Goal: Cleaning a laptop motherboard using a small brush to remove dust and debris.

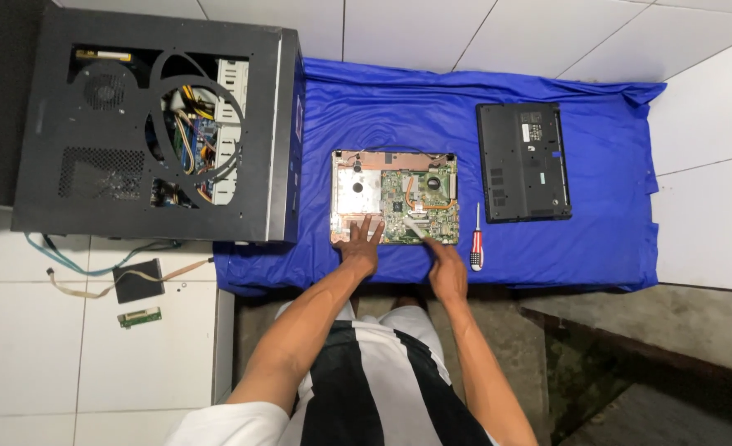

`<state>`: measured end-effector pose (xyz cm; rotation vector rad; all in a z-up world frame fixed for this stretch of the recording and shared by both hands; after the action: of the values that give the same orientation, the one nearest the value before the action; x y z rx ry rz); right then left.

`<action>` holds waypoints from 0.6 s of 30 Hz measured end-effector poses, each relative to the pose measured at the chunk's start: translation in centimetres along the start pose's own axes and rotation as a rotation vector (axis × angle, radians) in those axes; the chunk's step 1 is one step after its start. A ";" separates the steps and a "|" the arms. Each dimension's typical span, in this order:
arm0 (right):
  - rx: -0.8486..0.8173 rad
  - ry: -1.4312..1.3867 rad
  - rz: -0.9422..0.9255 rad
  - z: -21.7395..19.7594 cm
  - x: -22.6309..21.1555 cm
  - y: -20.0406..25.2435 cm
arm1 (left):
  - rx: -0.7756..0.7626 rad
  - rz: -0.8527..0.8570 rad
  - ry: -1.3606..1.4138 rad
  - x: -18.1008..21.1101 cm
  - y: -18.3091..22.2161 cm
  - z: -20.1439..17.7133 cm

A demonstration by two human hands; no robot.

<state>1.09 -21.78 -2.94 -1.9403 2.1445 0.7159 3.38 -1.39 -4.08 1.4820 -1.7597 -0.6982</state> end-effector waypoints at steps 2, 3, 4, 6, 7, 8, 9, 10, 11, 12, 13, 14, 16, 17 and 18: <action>0.002 -0.014 -0.047 0.3 0.0 -0.4 | 0.011 0.008 0.001 0.0 -0.2 0.0; 0.021 0.006 -0.059 0.6 0.7 -0.8 | 0.002 0.009 0.009 0.0 -0.3 0.1; 0.035 0.027 -0.075 1.0 1.4 -1.2 | -0.007 0.007 0.022 -0.1 -0.2 0.3; 0.020 -0.022 -0.046 0.4 0.3 -1.2 | -0.001 0.009 0.020 0.1 0.8 -0.8; -0.004 -0.072 -0.013 0.4 0.0 -0.9 | -0.003 0.009 0.019 0.2 1.4 -1.1; -0.005 -0.072 -0.010 -0.1 -1.1 -0.6 | -0.006 0.011 0.018 0.1 1.0 -0.7; -0.036 -0.106 -0.002 -0.4 -2.2 -0.3 | -0.003 0.012 0.029 -0.1 0.5 -0.3; -0.066 -0.137 0.003 -0.8 -3.3 -0.2 | 0.002 0.012 0.044 -0.1 -0.1 0.0; -0.066 -0.135 0.003 -1.0 -2.7 -0.9 | 0.002 0.013 0.046 -0.5 -1.2 0.2; -0.026 -0.131 0.003 -1.4 -2.0 -1.0 | 0.022 0.027 0.075 -0.6 -1.9 0.9; 0.015 -0.126 0.003 -1.7 -1.3 -1.1 | 0.043 0.041 0.104 -0.8 -2.6 1.6; 0.005 -0.125 0.005 -1.6 -1.6 -0.7 | 0.034 0.037 0.109 -0.8 -2.4 1.7; -0.072 -0.222 0.014 -1.2 -2.3 -0.4 | 0.041 0.027 0.039 -0.8 -2.3 1.1; -0.072 -0.222 0.015 -1.2 -1.8 -0.4 | 0.040 0.027 0.038 -0.8 -2.2 1.4; -0.062 -0.196 0.003 -1.5 -1.4 -0.6 | 0.037 0.031 0.039 -0.9 -2.3 1.4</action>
<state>2.18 -21.22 -1.22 -1.8114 2.0319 0.9411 3.68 -1.01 -6.84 1.4807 -1.7706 -0.6197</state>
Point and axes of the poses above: each hand's wrist, its own y-axis away from the middle knuckle, its own z-axis out of the palm, x = y × z, the point moved 7 cm from there along -y, towards the middle knuckle, and after that the axes turned 2 degrees about z, right-handed, at the moved point
